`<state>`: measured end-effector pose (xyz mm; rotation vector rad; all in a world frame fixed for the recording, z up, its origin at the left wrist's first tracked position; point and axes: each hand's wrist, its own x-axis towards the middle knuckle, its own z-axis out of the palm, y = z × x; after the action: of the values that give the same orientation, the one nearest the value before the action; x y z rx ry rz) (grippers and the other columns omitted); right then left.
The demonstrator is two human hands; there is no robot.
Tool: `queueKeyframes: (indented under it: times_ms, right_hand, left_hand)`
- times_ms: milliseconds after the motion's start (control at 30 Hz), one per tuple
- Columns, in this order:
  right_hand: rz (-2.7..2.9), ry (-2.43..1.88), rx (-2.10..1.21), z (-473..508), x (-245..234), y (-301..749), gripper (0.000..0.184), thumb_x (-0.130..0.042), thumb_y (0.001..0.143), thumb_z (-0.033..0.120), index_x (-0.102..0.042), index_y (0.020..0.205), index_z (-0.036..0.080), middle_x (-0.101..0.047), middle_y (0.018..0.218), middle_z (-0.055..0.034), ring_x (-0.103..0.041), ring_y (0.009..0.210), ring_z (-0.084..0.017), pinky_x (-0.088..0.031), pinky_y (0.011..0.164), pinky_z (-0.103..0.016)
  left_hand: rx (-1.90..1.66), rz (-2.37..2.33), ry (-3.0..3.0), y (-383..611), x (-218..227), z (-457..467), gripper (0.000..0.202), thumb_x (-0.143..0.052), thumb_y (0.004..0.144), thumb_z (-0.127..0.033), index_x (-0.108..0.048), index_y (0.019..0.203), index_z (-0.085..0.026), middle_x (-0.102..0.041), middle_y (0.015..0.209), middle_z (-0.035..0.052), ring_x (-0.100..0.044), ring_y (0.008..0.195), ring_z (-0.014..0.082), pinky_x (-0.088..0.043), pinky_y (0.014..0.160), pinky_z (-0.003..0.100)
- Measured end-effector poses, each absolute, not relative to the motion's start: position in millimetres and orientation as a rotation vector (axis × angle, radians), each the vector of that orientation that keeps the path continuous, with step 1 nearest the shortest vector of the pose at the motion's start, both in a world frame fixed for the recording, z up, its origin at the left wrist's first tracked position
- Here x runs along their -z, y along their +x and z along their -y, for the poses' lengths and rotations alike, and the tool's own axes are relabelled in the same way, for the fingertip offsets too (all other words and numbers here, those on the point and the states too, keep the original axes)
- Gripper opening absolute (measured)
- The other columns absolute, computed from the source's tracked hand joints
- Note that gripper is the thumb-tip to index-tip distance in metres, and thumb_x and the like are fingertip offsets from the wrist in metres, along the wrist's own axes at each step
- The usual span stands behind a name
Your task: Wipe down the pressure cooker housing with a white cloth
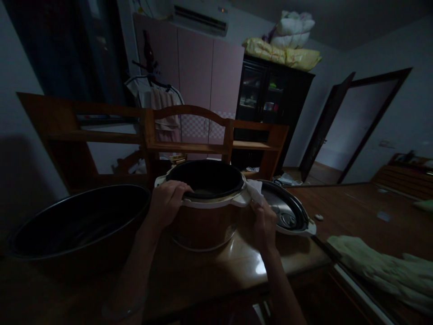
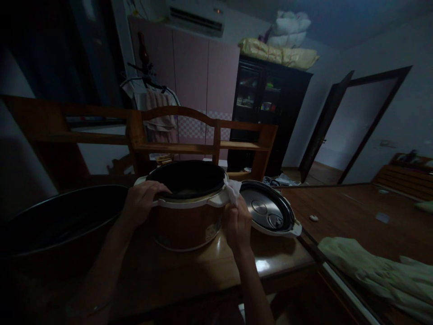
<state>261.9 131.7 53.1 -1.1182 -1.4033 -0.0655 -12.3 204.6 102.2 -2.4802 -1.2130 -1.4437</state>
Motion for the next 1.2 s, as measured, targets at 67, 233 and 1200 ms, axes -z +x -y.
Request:
queueKeyframes:
  times_ms: [67, 233, 1200]
  right_hand:
    - [1.426, -1.109, 0.07, -133.2, -51.7, 260.0, 0.043, -0.027, 0.1, 0.032, -0.064, 0.116, 0.015, -0.063, 0.108, -0.0099, -0.057, 0.101, -0.021, -0.042, 0.097, -0.037]
    - [1.459, -1.048, 0.143, -129.6, -46.8, 257.5, 0.048, -0.025, 0.101, 0.032, -0.056, 0.136, 0.019, -0.057, 0.132, -0.0094, -0.05, 0.127, -0.024, -0.037, 0.106, -0.041]
    - [1.545, -0.8, 0.384, -137.4, -3.9, 281.3, 0.054, -0.032, 0.091, 0.029, -0.059, 0.135, 0.014, -0.059, 0.132, -0.013, -0.052, 0.126, -0.033, -0.04, 0.104, -0.053]
  left_hand:
    - [1.444, 1.217, -2.482, -12.1, -102.6, -204.8, 0.049, -0.028, 0.098, -0.036, -0.071, 0.081, -0.02, -0.07, 0.091, 0.0012, -0.062, 0.093, 0.0181, -0.039, 0.086, 0.033]
    - [1.425, 1.197, -2.476, -12.3, -102.0, -204.8, 0.049, -0.027, 0.099, -0.036, -0.07, 0.081, -0.021, -0.07, 0.09, 0.0015, -0.062, 0.09, 0.0179, -0.039, 0.085, 0.033]
    - [1.442, 1.32, -2.442, -8.9, -101.2, -204.6, 0.049, -0.029, 0.098, -0.039, -0.069, 0.078, -0.019, -0.07, 0.09, 0.0025, -0.061, 0.091, 0.0174, -0.039, 0.085, 0.032]
